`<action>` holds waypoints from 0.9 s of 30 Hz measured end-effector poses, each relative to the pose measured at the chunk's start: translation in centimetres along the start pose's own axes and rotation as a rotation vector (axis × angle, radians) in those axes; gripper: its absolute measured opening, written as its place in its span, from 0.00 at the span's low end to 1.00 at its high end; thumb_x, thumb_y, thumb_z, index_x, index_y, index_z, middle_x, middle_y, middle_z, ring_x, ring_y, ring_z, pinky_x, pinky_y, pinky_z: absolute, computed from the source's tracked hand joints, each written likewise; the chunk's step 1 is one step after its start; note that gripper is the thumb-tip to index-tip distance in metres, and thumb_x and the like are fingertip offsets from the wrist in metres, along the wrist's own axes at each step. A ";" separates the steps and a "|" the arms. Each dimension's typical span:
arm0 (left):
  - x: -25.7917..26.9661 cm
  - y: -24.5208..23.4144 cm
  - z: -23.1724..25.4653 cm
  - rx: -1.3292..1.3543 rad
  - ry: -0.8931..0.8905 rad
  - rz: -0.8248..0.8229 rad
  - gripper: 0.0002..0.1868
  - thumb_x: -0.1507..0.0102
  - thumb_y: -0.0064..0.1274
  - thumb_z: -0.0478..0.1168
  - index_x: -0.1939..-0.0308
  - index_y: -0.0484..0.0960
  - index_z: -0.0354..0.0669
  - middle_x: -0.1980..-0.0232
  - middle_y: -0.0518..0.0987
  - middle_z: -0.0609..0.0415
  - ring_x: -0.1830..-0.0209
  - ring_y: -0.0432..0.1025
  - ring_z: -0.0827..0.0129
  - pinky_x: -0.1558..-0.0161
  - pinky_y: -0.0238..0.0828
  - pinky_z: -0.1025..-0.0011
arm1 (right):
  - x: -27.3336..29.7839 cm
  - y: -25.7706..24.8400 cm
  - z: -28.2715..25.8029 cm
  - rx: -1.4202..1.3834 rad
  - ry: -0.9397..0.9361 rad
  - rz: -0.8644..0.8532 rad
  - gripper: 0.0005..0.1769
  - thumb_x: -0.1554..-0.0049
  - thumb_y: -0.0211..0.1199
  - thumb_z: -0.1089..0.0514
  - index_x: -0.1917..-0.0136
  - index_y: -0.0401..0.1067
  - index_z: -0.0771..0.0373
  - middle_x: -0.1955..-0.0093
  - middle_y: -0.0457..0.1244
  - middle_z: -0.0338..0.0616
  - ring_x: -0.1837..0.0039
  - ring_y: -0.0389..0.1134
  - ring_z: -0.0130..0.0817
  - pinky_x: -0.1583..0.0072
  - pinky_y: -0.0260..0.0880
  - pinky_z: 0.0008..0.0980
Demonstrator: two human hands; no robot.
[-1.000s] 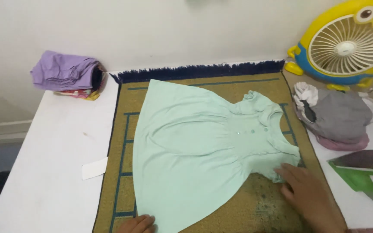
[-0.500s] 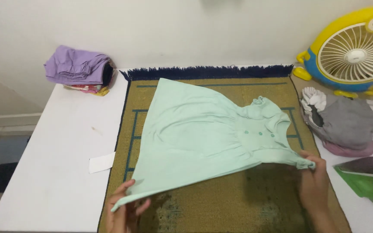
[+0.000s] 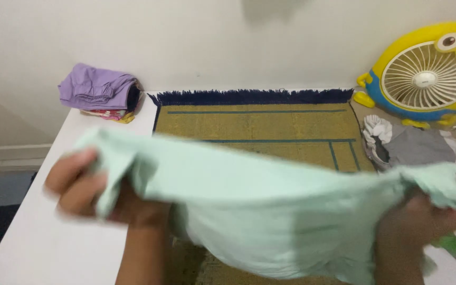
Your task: Ironing a small mint-green dress on a patterned mat and then folding it neatly.
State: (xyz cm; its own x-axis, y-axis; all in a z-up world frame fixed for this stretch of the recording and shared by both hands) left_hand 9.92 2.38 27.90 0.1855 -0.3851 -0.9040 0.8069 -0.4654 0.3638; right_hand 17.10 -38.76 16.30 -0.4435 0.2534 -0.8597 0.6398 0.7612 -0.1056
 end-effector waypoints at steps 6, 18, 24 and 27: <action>9.9 10.4 -12.1 0.019 -0.243 -0.820 0.33 0.32 0.54 0.31 0.25 0.60 0.45 0.17 0.52 0.42 0.19 0.56 0.45 0.24 0.61 0.60 | -0.5 10.4 5.8 0.387 0.054 -0.444 0.42 0.41 0.69 0.61 0.20 0.52 0.63 0.18 0.44 0.65 0.17 0.43 0.65 0.20 0.43 0.59; 25.8 3.1 -21.2 -0.493 -0.360 -1.488 0.35 0.34 0.53 0.60 0.27 0.67 0.53 0.18 0.51 0.44 0.19 0.45 0.47 0.26 0.38 0.40 | 7.4 12.1 12.6 0.351 0.097 -0.780 0.32 0.40 0.64 0.42 0.26 0.68 0.55 0.16 0.50 0.55 0.16 0.45 0.60 0.23 0.42 0.63; 16.5 -3.1 -7.2 -0.137 -0.639 -1.635 0.39 0.45 0.55 0.69 0.45 0.76 0.40 0.42 0.71 0.47 0.40 0.67 0.58 0.39 0.68 0.58 | 7.6 4.1 3.8 0.273 0.046 -1.223 0.38 0.61 0.76 0.39 0.39 0.73 0.51 0.36 0.63 0.43 0.33 0.62 0.45 0.35 0.61 0.47; 18.3 -9.1 -2.4 0.034 -0.340 -1.735 0.42 0.50 0.64 0.70 0.51 0.75 0.37 0.47 0.70 0.42 0.46 0.65 0.52 0.47 0.65 0.52 | 11.5 1.4 6.6 0.316 -0.031 -1.208 0.33 0.56 0.71 0.49 0.37 0.72 0.52 0.37 0.64 0.43 0.35 0.62 0.44 0.37 0.63 0.47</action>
State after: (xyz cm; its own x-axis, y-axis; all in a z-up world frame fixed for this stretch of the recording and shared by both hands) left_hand 7.33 1.47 7.52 -0.9093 0.3927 -0.1377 -0.0818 -0.4932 -0.8661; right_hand 17.06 -38.73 2.94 -0.8399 -0.5243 -0.1403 -0.0413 0.3195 -0.9467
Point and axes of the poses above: each hand's wrist, its own x-axis away from the middle knuckle, its own y-axis out of the palm, z = x × y, the point moved 4 cm from there along -x, towards the middle knuckle
